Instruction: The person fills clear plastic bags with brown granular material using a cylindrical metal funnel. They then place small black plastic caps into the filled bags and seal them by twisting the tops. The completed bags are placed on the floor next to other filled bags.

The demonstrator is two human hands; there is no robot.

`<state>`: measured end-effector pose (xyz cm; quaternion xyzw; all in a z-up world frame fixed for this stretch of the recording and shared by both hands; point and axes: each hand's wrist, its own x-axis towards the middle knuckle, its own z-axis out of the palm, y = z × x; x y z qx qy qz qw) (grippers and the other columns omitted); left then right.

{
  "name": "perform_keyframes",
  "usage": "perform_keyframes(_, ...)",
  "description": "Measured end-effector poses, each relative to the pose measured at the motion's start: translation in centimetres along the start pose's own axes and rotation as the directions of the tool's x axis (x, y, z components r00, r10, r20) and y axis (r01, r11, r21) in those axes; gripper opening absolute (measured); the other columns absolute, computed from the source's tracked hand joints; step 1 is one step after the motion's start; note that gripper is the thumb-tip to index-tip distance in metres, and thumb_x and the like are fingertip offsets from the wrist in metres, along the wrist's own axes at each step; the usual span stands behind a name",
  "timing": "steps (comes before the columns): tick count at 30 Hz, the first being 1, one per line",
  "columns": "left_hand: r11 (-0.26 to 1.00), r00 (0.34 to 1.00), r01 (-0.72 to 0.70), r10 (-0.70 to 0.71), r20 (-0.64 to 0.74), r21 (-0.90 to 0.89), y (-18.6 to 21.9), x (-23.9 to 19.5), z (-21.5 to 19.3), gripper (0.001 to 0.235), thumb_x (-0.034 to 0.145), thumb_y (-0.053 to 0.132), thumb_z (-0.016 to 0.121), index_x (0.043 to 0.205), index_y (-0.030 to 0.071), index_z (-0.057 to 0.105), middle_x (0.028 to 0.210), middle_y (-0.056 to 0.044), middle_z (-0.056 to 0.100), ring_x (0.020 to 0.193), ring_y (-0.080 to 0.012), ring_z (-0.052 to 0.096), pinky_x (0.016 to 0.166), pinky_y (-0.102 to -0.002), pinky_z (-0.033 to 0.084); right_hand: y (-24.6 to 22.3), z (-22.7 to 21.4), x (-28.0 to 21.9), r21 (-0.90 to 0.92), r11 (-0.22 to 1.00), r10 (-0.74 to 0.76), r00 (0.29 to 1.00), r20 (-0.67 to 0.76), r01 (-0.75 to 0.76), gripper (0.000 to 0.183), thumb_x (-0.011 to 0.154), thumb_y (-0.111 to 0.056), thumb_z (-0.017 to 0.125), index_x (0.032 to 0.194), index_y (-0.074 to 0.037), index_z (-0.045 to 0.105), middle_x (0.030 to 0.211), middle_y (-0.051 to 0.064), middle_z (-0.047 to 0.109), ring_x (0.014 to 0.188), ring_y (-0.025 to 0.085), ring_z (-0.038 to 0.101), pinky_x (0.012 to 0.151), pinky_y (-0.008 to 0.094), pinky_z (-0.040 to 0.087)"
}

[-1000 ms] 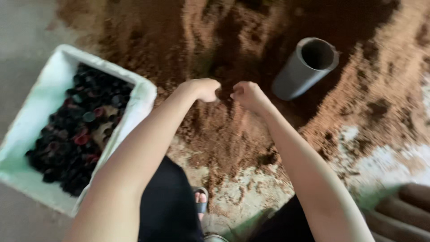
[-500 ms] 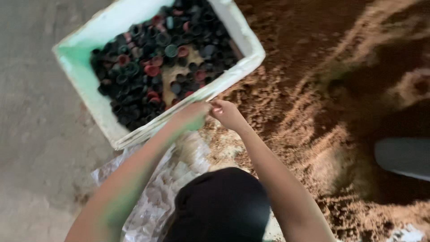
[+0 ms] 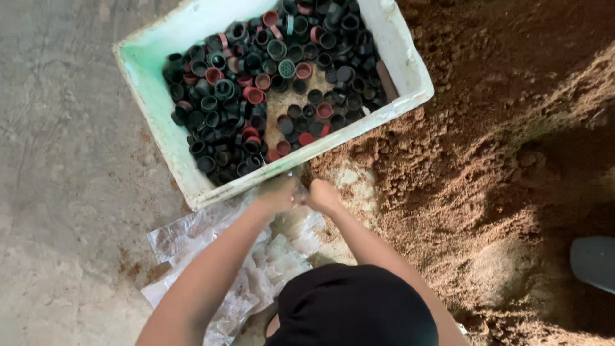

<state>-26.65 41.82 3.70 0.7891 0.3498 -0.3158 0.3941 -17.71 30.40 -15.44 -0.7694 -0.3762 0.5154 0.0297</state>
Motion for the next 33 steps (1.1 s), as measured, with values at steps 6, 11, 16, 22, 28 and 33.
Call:
perform_keyframes(6,0.935,0.993,-0.068,0.095,-0.063,0.349,-8.6,14.0,10.0,0.065,0.073,0.04,0.082,0.123,0.022,0.045,0.121,-0.008,0.065,0.103,-0.0355,0.073,0.07,-0.063,0.058,-0.6,-4.0,-3.5,0.285,0.933,-0.16,0.963,-0.215,0.219,0.015,0.084,-0.02,0.065,0.088,-0.012,0.077,0.094,0.017,0.076,0.103,0.042,0.07,0.09,0.052,0.053)
perform_keyframes(11,0.892,0.922,-0.252,0.34,-0.187,0.375,2.0,4.7,5.0,0.054,0.089,0.032,0.07,0.138,0.03,0.048,0.12,-0.003,0.064,0.103,-0.0267,0.073,0.077,-0.047,0.061,1.9,-9.1,-5.6,0.438,0.838,-0.132,0.9,-0.414,0.324,0.012,0.074,-0.007,0.066,0.082,-0.01,0.075,0.08,0.012,0.075,0.088,0.031,0.073,0.084,0.041,0.053)
perform_keyframes(16,0.678,0.688,-0.241,0.624,-0.37,0.694,7.6,7.1,3.3,0.03,0.101,0.019,0.056,0.128,0.03,0.062,0.118,0.0,0.061,0.096,-0.0203,0.067,0.068,-0.038,0.058,7.4,-13.5,-6.4,0.325,0.905,-0.071,0.849,-0.524,0.275,0.012,0.075,-0.022,0.079,0.079,-0.011,0.077,0.079,0.015,0.074,0.086,0.036,0.072,0.078,0.043,0.053)
perform_keyframes(22,0.54,0.503,-0.555,0.824,-0.263,0.633,17.6,10.5,0.0,0.022,0.083,0.011,0.063,0.104,0.017,0.062,0.108,-0.01,0.05,0.1,-0.0386,0.063,0.08,-0.048,0.057,16.4,-19.8,-9.1,0.476,0.855,0.173,0.753,-0.634,0.204,0.015,0.075,-0.024,0.073,0.066,-0.015,0.068,0.063,0.004,0.065,0.065,0.017,0.064,0.066,0.031,0.049)
perform_keyframes(28,0.755,0.743,-0.647,0.595,-0.305,-0.104,31.1,3.5,-5.4,0.028,0.088,0.034,0.058,0.103,0.015,0.043,0.112,-0.018,0.05,0.113,-0.0462,0.059,0.094,-0.052,0.049,20.9,-27.9,-20.1,0.611,0.733,0.442,0.473,-0.762,0.299,0.014,0.078,-0.025,0.076,0.072,-0.013,0.073,0.065,0.005,0.065,0.068,0.014,0.06,0.065,0.027,0.045)
perform_keyframes(33,0.162,0.08,-0.761,0.984,-0.158,0.628,38.1,6.5,-4.3,0.021,0.079,-0.008,0.07,0.082,0.006,0.055,0.106,-0.009,0.036,0.1,-0.041,0.052,0.061,-0.042,0.052,28.8,-31.6,-27.2,0.746,0.565,0.615,0.423,-0.666,0.354,0.029,0.087,-0.02,0.079,0.071,-0.005,0.06,0.047,0.012,0.048,0.031,0.017,0.043,0.027,0.027,0.029)
